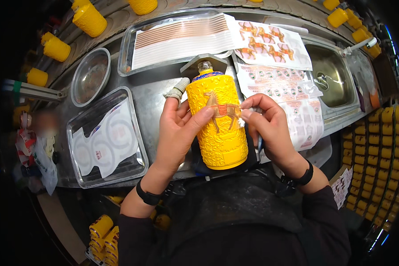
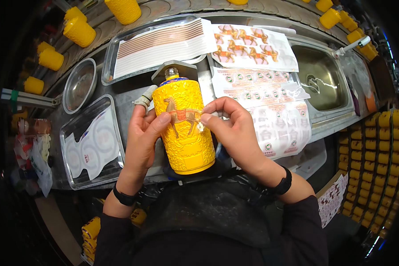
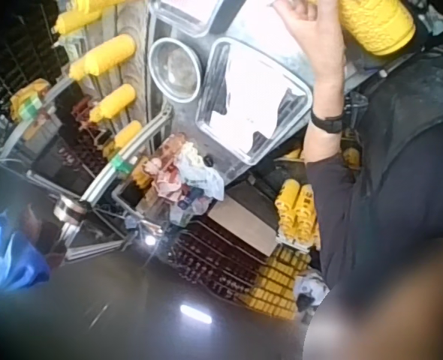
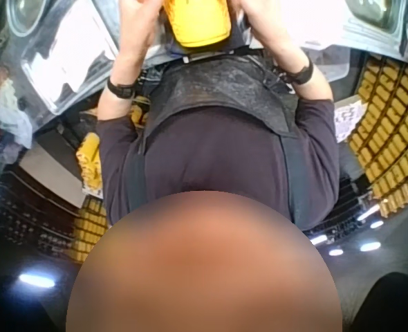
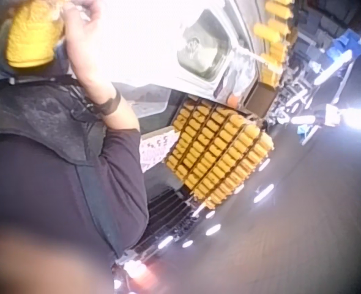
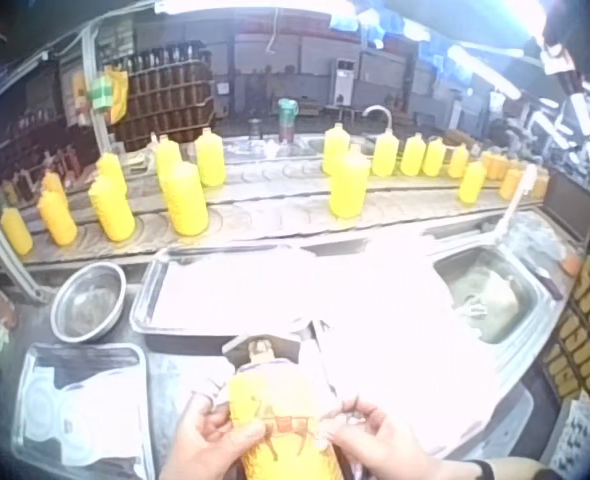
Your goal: Apply adhesive labels to yellow textured bottles at a production line station.
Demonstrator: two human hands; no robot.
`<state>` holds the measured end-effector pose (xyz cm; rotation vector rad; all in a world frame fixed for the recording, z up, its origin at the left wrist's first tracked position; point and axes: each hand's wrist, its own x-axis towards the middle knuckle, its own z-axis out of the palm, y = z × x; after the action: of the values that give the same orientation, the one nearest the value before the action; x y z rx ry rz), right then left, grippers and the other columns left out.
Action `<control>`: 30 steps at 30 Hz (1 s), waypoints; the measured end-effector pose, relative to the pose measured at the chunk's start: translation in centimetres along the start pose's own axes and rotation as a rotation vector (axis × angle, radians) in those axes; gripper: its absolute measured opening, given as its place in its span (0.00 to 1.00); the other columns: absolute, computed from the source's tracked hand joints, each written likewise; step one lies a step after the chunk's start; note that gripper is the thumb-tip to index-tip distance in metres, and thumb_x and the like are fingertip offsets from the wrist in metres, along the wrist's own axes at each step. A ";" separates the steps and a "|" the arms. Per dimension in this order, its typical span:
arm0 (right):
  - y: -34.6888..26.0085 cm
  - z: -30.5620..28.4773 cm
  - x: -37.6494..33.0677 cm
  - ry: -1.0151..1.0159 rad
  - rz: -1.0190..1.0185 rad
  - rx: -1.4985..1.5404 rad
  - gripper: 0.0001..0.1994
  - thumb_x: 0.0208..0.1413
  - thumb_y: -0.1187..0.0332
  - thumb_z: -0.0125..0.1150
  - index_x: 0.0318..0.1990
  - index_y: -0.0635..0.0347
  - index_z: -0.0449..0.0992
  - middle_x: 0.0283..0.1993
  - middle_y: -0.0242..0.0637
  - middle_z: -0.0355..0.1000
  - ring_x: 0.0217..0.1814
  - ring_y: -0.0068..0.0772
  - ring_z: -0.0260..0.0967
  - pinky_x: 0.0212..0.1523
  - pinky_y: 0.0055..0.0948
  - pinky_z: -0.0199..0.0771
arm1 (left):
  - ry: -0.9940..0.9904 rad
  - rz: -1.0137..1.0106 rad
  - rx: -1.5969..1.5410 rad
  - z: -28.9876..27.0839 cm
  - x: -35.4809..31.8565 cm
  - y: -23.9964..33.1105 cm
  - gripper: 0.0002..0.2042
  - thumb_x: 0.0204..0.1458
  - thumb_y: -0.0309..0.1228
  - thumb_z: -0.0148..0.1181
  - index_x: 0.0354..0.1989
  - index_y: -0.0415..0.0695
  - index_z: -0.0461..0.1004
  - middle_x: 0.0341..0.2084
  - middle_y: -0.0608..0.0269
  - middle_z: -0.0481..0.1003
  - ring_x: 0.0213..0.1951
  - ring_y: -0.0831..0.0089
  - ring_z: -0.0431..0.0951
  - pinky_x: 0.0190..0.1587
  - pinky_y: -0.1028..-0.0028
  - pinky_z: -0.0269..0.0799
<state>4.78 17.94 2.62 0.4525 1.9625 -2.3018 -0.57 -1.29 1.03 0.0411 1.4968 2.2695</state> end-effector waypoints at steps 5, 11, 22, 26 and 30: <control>0.2 -1.1 1.4 -0.077 0.090 0.132 0.11 0.57 0.66 0.62 0.41 0.63 0.71 0.33 0.27 0.70 0.24 0.12 0.63 0.26 0.12 0.64 | 0.009 -0.094 -0.126 -0.7 0.1 0.1 0.33 0.53 0.24 0.63 0.65 0.38 0.52 0.55 0.45 0.68 0.58 0.64 0.71 0.61 0.68 0.66; 0.5 -0.2 1.7 -0.098 0.029 0.033 0.18 0.56 0.70 0.66 0.47 0.62 0.63 0.39 0.35 0.70 0.32 0.16 0.73 0.29 0.15 0.72 | -0.004 -0.058 -0.085 -0.5 0.0 -0.1 0.34 0.52 0.23 0.64 0.66 0.37 0.52 0.57 0.45 0.66 0.59 0.64 0.69 0.62 0.66 0.65; 0.6 -0.2 1.8 -0.113 0.030 0.054 0.18 0.56 0.70 0.66 0.47 0.62 0.62 0.39 0.35 0.69 0.32 0.18 0.74 0.30 0.16 0.73 | -0.002 -0.064 -0.066 -0.6 0.1 -0.4 0.35 0.53 0.24 0.64 0.66 0.37 0.50 0.59 0.44 0.64 0.60 0.62 0.68 0.63 0.65 0.64; 0.6 0.0 1.8 -0.116 0.022 0.105 0.19 0.56 0.70 0.66 0.47 0.62 0.61 0.41 0.36 0.69 0.33 0.17 0.73 0.29 0.15 0.72 | -0.011 -0.049 -0.089 -0.7 -0.2 -0.5 0.36 0.53 0.24 0.64 0.67 0.37 0.49 0.59 0.44 0.64 0.61 0.61 0.67 0.63 0.65 0.64; 0.7 -0.3 1.8 -0.141 0.058 0.019 0.19 0.56 0.70 0.66 0.47 0.62 0.61 0.42 0.36 0.68 0.31 0.15 0.72 0.27 0.15 0.71 | -0.004 -0.028 -0.052 -0.6 -0.2 -0.6 0.37 0.53 0.24 0.65 0.67 0.37 0.48 0.59 0.44 0.63 0.61 0.62 0.67 0.63 0.64 0.64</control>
<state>3.27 18.31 1.44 0.3340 1.8394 -2.2518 -0.30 -1.66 0.31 0.0092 1.4265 2.2843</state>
